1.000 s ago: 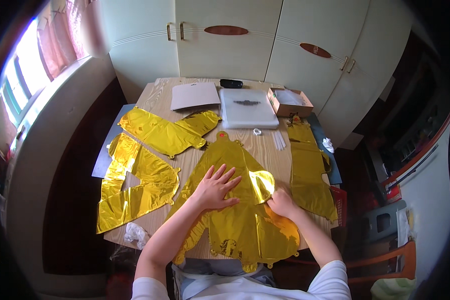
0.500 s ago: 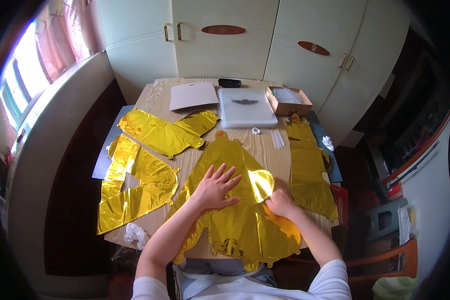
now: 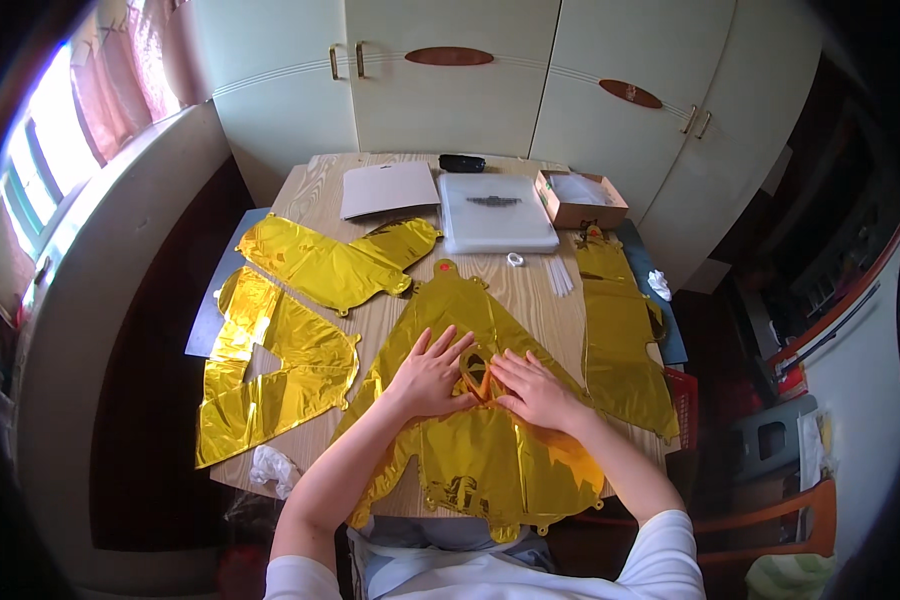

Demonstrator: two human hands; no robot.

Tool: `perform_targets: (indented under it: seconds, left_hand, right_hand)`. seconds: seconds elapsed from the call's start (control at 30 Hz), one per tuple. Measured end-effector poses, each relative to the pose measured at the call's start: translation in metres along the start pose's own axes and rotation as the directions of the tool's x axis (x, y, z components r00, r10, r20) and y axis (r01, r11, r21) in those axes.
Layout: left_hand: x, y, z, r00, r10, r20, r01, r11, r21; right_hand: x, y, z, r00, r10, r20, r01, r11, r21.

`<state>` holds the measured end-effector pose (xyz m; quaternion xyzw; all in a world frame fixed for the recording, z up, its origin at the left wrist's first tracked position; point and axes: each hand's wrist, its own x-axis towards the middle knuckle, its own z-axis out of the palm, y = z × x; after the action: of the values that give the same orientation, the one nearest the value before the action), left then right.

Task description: Folding gold-colored mylar balloons and inserting them into plastic sleeves with cardboard inserts for retail packaging.

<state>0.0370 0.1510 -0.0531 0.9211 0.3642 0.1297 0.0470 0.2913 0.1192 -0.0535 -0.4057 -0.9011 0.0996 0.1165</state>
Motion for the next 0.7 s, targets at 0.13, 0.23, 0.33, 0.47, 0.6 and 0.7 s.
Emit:
perform_targets:
  seconds: [0.13, 0.23, 0.33, 0.47, 0.6, 0.7]
  left_hand:
    - [0.003, 0.005, -0.009, 0.997, -0.022, 0.08, 0.021, 1.0, 0.01]
    - [0.005, 0.008, -0.015, 0.991, -0.039, 0.13, 0.035, 0.999, 0.031]
    - [0.006, 0.007, -0.013, 0.996, -0.037, 0.08, 0.041, 0.998, -0.05]
    - [0.003, 0.005, -0.015, 0.991, -0.101, 0.094, 0.118, 0.971, -0.209]
    - [0.012, 0.022, -0.036, 0.998, 0.054, 0.041, -0.053, 0.998, -0.029]
    - [0.018, 0.034, -0.02, 0.957, 0.224, 0.185, -0.191, 0.965, -0.181]
  right_hand:
    - [0.014, 0.009, -0.021, 0.98, 0.032, 0.196, -0.021, 0.998, -0.059]
    - [0.027, 0.016, -0.028, 0.953, 0.064, 0.295, -0.033, 0.993, -0.11]
    - [0.036, 0.023, -0.027, 0.935, 0.112, 0.335, -0.058, 0.984, -0.166]
    - [0.04, 0.019, -0.03, 0.924, 0.143, 0.355, -0.071, 0.976, -0.208]
    - [0.039, 0.018, -0.029, 0.919, 0.156, 0.363, -0.081, 0.974, -0.212]
    - [0.043, 0.017, -0.031, 0.917, 0.157, 0.367, -0.083, 0.974, -0.209]
